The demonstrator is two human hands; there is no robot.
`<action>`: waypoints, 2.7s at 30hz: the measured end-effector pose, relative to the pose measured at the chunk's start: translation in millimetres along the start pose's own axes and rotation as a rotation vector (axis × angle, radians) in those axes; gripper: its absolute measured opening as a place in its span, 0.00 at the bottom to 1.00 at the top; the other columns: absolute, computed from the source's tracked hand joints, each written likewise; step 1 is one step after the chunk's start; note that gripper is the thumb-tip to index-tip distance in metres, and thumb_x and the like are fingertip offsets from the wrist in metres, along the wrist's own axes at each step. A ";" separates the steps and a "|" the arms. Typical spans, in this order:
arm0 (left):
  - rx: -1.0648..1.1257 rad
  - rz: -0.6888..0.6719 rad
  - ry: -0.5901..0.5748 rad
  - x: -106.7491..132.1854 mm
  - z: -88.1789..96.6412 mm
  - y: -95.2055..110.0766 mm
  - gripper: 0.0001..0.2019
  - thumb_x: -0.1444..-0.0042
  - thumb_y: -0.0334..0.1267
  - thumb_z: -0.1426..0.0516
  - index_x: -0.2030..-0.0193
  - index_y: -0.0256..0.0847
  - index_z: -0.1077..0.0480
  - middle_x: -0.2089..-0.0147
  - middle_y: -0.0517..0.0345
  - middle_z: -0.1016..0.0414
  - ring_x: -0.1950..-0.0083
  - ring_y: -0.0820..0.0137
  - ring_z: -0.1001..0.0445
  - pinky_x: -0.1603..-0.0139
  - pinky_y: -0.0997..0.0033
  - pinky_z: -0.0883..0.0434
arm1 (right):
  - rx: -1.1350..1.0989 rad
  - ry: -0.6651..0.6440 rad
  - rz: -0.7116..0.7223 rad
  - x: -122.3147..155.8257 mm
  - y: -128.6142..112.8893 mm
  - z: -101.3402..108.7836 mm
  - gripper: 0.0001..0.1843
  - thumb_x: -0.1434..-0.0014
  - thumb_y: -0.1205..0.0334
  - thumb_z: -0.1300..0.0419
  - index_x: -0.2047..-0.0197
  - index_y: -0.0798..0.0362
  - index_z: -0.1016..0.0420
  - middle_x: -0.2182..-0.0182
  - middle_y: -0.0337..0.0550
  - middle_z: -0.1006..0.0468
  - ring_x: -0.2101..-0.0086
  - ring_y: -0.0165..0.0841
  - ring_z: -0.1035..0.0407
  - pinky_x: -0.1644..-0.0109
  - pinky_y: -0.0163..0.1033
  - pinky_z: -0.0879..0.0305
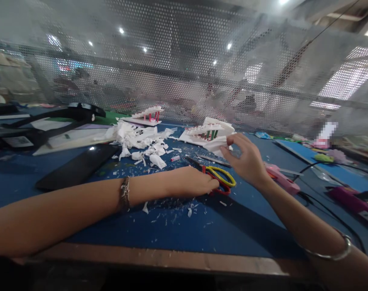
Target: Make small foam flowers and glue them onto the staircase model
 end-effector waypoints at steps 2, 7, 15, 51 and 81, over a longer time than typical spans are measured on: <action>-0.009 0.032 0.005 1.4 0.2 -5.2 0.08 0.46 0.24 0.54 0.62 0.32 0.36 0.66 0.51 0.27 0.70 0.68 0.29 0.78 0.72 0.39 | 0.014 -0.004 0.001 0.9 -0.9 -0.3 0.04 0.51 0.66 0.49 0.75 0.52 0.43 0.76 0.40 0.36 0.71 0.31 0.39 0.66 0.38 0.43; -0.037 0.117 -0.024 22.2 -1.3 -15.4 0.07 0.50 0.22 0.50 0.67 0.33 0.34 0.71 0.53 0.26 0.73 0.70 0.29 0.78 0.73 0.41 | 0.069 0.029 0.019 0.5 -4.3 2.5 0.05 0.51 0.66 0.49 0.76 0.52 0.43 0.76 0.40 0.35 0.72 0.31 0.38 0.67 0.38 0.44; -0.114 0.252 0.049 86.7 14.4 -17.9 0.10 0.43 0.30 0.54 0.70 0.35 0.33 0.79 0.58 0.29 0.79 0.72 0.34 0.78 0.73 0.43 | 0.265 0.014 0.544 18.7 -50.6 4.2 0.04 0.46 0.69 0.49 0.71 0.52 0.38 0.86 0.30 0.36 0.83 0.25 0.44 0.71 0.35 0.50; 0.328 0.069 0.049 104.2 -1.8 3.1 0.13 0.42 0.31 0.58 0.76 0.40 0.42 0.81 0.65 0.33 0.83 0.75 0.41 0.74 0.73 0.42 | -0.160 -0.669 0.490 46.5 -67.5 -43.7 0.06 0.44 0.66 0.52 0.68 0.53 0.35 0.77 0.34 0.34 0.74 0.25 0.44 0.65 0.34 0.53; 0.267 0.329 0.405 115.5 -5.1 -2.0 0.09 0.54 0.26 0.57 0.79 0.42 0.45 0.87 0.67 0.42 0.84 0.75 0.47 0.82 0.73 0.49 | -0.111 -0.696 0.547 46.1 -72.2 -39.8 0.18 0.38 0.68 0.63 0.71 0.54 0.35 0.81 0.33 0.36 0.81 0.25 0.49 0.72 0.35 0.55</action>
Point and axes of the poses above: each hand's wrist, its own x-axis away from the middle knuckle, its own z-axis out of the back of the hand, y = z × x, the point moved 2 cm from there along -x, towards the middle knuckle
